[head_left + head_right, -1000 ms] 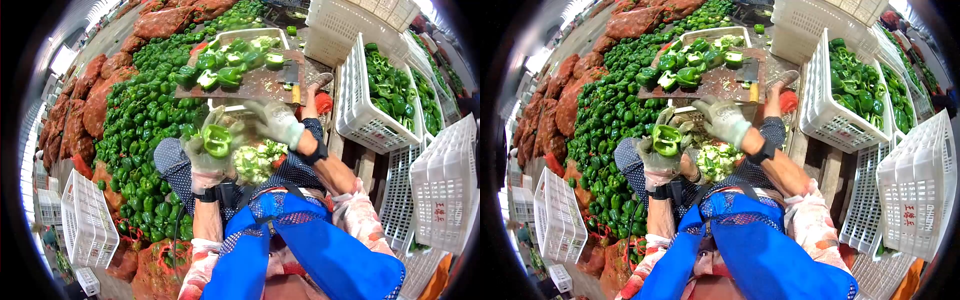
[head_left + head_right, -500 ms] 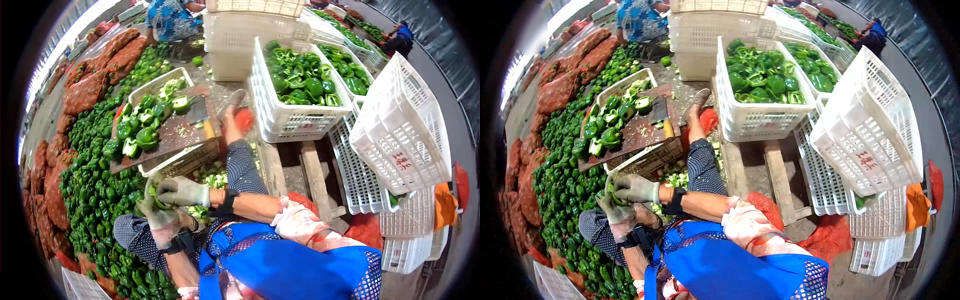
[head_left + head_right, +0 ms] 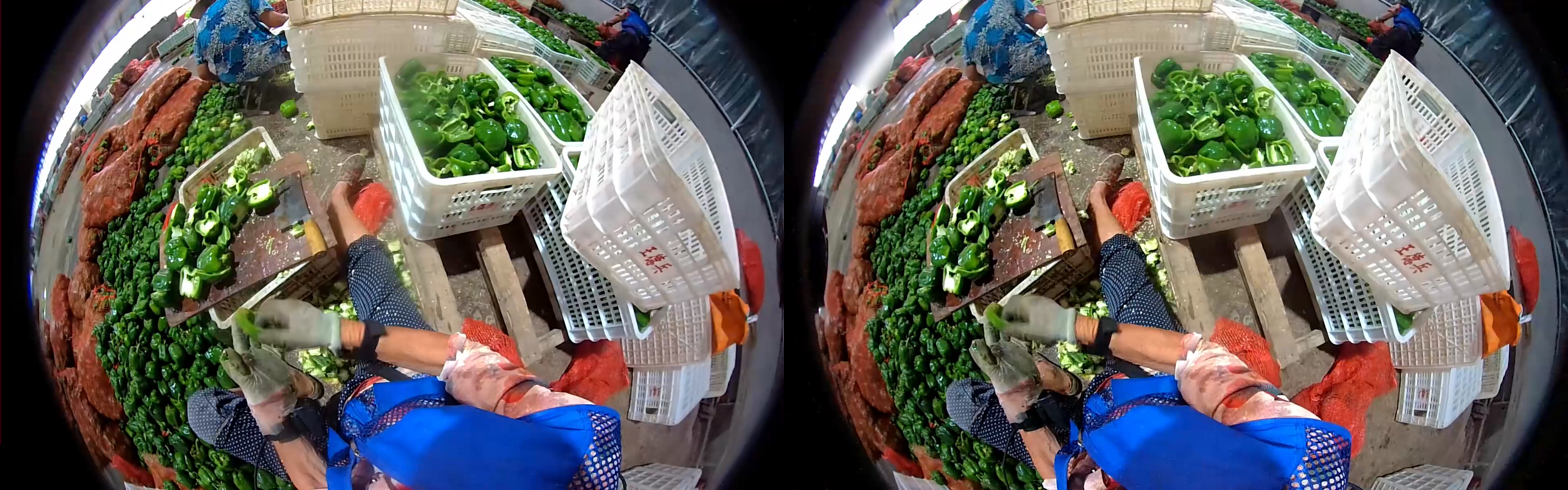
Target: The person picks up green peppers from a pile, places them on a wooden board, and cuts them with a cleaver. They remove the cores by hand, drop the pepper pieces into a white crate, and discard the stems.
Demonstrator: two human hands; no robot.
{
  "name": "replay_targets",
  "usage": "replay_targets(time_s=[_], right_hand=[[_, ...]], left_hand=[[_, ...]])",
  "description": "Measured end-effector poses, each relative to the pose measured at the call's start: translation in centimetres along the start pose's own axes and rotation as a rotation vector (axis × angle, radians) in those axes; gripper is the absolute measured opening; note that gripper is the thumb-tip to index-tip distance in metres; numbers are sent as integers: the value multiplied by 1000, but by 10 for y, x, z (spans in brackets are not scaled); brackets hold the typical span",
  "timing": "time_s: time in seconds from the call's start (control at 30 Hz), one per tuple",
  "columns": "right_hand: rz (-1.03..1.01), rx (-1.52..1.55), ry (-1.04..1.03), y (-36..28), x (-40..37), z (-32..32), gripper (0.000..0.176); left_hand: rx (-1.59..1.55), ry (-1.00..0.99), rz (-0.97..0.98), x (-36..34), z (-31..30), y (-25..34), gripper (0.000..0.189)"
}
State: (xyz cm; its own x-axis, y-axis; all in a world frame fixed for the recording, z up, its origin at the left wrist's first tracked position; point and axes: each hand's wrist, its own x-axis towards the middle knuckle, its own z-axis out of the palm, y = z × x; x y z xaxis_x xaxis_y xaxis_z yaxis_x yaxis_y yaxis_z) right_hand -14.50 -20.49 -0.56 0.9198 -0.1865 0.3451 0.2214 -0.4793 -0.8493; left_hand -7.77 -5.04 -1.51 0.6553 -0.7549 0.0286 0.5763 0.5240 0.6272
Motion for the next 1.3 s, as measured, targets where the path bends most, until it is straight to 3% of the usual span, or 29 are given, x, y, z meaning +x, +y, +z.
replay_targets(time_s=[0.03,0.1,0.13,0.23,0.3,0.37,0.43,0.5,0.53,0.57,0.63,0.67,0.7,0.77,0.87,0.93,1.0,1.03,1.1,1.13,1.17,1.23,1.3], right_hand=[[197,578,-104,-11,0,-17,39],[299,1253,-149,-24,-5,-38,34],[336,1286,-187,-36,-8,-44,33],[269,163,-259,0,-7,-31,40],[344,336,-66,27,-10,-56,42],[310,719,256,15,-10,-118,33],[130,1141,454,15,-11,-180,29],[-145,1672,472,26,-12,-242,30],[-41,1629,715,32,-13,-255,36],[10,1354,754,50,-10,-254,33],[254,939,608,63,14,-223,28],[363,625,545,49,33,-200,31],[460,314,475,35,57,-176,34],[437,-406,228,43,108,-149,50],[393,-647,-10,128,178,-128,78],[507,-813,-136,151,211,-109,84],[350,-1065,-101,164,213,-93,85],[477,-997,-228,174,222,-94,85],[599,-846,-190,152,217,-95,83],[559,-696,-170,158,208,-95,83],[483,-670,-194,106,195,-91,81],[131,-549,-228,76,156,-69,82],[-82,-634,-355,45,119,-38,83]], left_hand=[[81,87,57,-1,5,-2,71],[76,121,32,1,3,-4,75],[27,160,4,2,-12,-7,76],[62,117,-22,4,-14,-13,83],[11,49,-6,5,1,-6,89],[92,139,-22,1,-16,-5,95],[83,173,-18,-1,-27,-11,97],[-34,230,-41,4,-22,-13,79],[-26,176,-20,7,-23,-17,82],[-35,180,-40,12,-27,-21,84],[-31,93,-84,21,-44,-30,81],[-8,178,-102,23,-33,-26,79],[-7,118,-45,23,-40,-30,75],[-6,166,-103,27,-51,-28,72],[-19,291,-151,29,-65,-23,73],[-19,325,-164,29,-72,-20,78],[-21,331,-135,33,-79,-17,79],[-25,338,-126,31,-81,-18,79],[-26,345,-155,34,-87,-19,83],[-15,301,-179,32,-76,-10,86],[-6,265,-201,30,-65,-2,89],[-77,198,-160,27,-66,-10,94],[-237,133,-230,31,-64,-13,93]])
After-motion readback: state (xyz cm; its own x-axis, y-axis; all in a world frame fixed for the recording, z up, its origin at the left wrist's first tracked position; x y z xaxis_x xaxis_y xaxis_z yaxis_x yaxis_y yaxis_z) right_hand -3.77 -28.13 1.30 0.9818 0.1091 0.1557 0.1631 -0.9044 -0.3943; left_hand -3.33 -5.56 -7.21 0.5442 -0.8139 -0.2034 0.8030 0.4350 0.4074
